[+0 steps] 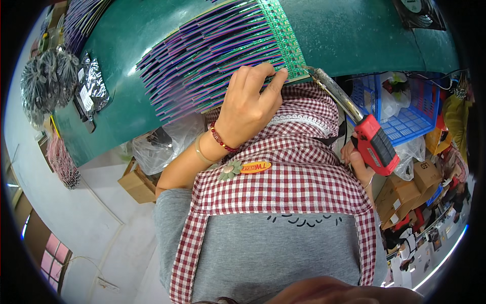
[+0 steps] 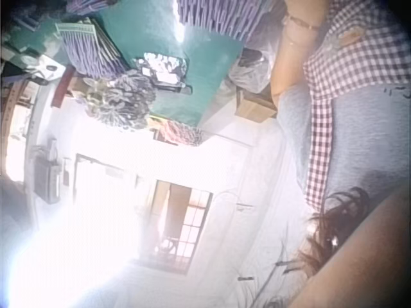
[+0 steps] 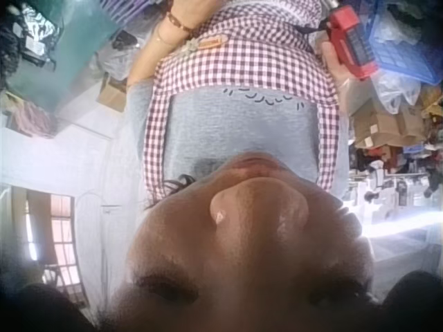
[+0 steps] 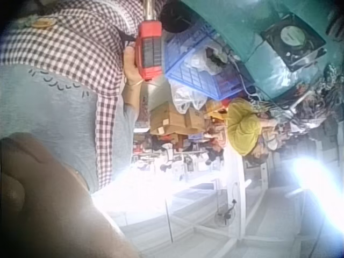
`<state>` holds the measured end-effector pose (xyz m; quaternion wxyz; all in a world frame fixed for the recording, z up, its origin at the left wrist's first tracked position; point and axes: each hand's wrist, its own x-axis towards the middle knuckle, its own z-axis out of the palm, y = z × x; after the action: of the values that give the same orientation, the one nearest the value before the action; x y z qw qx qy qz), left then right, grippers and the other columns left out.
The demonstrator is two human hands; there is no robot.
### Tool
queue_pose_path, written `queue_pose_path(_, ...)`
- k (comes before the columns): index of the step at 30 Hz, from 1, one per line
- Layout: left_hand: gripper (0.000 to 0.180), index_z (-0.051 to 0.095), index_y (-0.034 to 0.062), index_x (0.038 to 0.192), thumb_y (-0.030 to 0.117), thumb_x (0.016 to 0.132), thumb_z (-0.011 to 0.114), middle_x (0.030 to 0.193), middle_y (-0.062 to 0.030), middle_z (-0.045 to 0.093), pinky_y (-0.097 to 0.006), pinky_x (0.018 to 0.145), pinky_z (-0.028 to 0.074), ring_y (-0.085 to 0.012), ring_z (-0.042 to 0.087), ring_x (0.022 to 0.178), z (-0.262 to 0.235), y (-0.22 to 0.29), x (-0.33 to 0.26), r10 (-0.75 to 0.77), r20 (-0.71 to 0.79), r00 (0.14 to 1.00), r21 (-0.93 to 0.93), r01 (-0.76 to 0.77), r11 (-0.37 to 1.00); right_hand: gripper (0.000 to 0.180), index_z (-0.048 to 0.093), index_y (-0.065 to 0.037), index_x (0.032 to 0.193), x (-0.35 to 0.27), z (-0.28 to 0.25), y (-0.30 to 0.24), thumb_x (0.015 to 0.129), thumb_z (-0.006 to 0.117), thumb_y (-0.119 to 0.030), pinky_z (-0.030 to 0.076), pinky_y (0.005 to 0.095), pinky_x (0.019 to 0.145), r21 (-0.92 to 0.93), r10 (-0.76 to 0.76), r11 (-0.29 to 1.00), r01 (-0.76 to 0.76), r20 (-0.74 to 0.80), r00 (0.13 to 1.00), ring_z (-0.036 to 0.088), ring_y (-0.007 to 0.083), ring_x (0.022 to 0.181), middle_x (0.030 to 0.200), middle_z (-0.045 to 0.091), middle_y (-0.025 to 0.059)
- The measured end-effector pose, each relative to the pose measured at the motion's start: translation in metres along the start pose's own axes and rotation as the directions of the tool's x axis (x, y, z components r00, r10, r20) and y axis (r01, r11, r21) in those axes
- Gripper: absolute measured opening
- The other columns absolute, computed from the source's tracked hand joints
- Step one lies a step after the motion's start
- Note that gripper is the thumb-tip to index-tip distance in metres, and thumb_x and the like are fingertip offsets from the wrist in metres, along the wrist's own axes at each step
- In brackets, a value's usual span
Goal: The person solders wires onto a green printed circuit board using a soldering iron.
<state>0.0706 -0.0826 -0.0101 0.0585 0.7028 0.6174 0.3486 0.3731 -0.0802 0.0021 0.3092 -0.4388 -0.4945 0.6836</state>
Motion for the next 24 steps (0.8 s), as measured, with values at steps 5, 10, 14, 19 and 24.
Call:
queue_pose_path(5,0.04,0.069,0.0038,0.104,-0.008,0.065,0.065,0.086,-0.0073,0.055,-0.033,0.064,0.045,-0.0231,0.053,0.074,-0.004,-0.009,-0.005,0.067,0.042,0.997,-0.014,-0.066,0.998,0.026,0.058,0.007,0.109,0.003,-0.001,-0.001,0.086,0.061,-0.005,0.044,0.0276,0.063,-0.025,-0.019,0.999,0.021,0.055,0.998,0.055,0.0137,0.067,0.076,0.058,0.0049)
queue_pose_path(10,0.037,0.07,0.0032,0.1,-0.006,0.065,0.064,0.082,-0.0073,0.055,-0.032,0.062,0.045,-0.0224,0.054,0.071,-0.002,-0.009,-0.003,0.078,0.005,0.997,-0.057,-0.078,0.995,0.026,0.058,0.007,0.109,0.004,0.001,-0.005,0.087,0.061,-0.005,0.045,0.0278,0.064,-0.021,0.007,1.0,-0.006,0.066,0.998,0.055,0.0138,0.068,0.076,0.058,0.0051)
queue_pose_path(14,0.035,0.069,0.0032,0.099,-0.005,0.065,0.064,0.084,-0.0079,0.056,-0.032,0.061,0.045,-0.0221,0.055,0.071,-0.005,-0.009,0.0,0.094,0.023,0.995,-0.041,-0.093,0.995,0.047,0.041,0.004,0.132,0.004,-0.001,0.0,0.092,0.058,-0.015,0.043,0.0323,0.057,-0.117,-0.055,0.99,0.072,0.142,0.988,0.046,0.0139,0.055,0.067,0.048,0.0036)
queue_pose_path(19,0.034,0.069,0.0036,0.097,-0.002,0.065,0.064,0.084,-0.008,0.057,-0.033,0.061,0.046,-0.0225,0.056,0.071,-0.01,-0.009,0.004,0.114,0.075,0.991,0.012,-0.115,0.993,0.047,0.04,0.004,0.133,-0.003,-0.01,0.011,0.093,0.057,-0.013,0.041,0.0303,0.057,-0.174,-0.016,0.984,0.043,0.155,0.988,0.044,0.0126,0.058,0.07,0.048,0.003)
queue_pose_path(24,0.034,0.07,0.0038,0.097,-0.001,0.065,0.064,0.084,-0.0081,0.056,-0.034,0.062,0.047,-0.0229,0.057,0.072,-0.01,-0.008,0.004,0.108,0.083,0.991,0.007,-0.109,0.994,0.046,0.041,0.003,0.131,-0.005,-0.021,0.021,0.092,0.059,-0.013,0.04,0.0284,0.058,-0.288,-0.016,0.955,0.076,0.205,0.979,0.044,0.0115,0.059,0.071,0.048,0.0024)
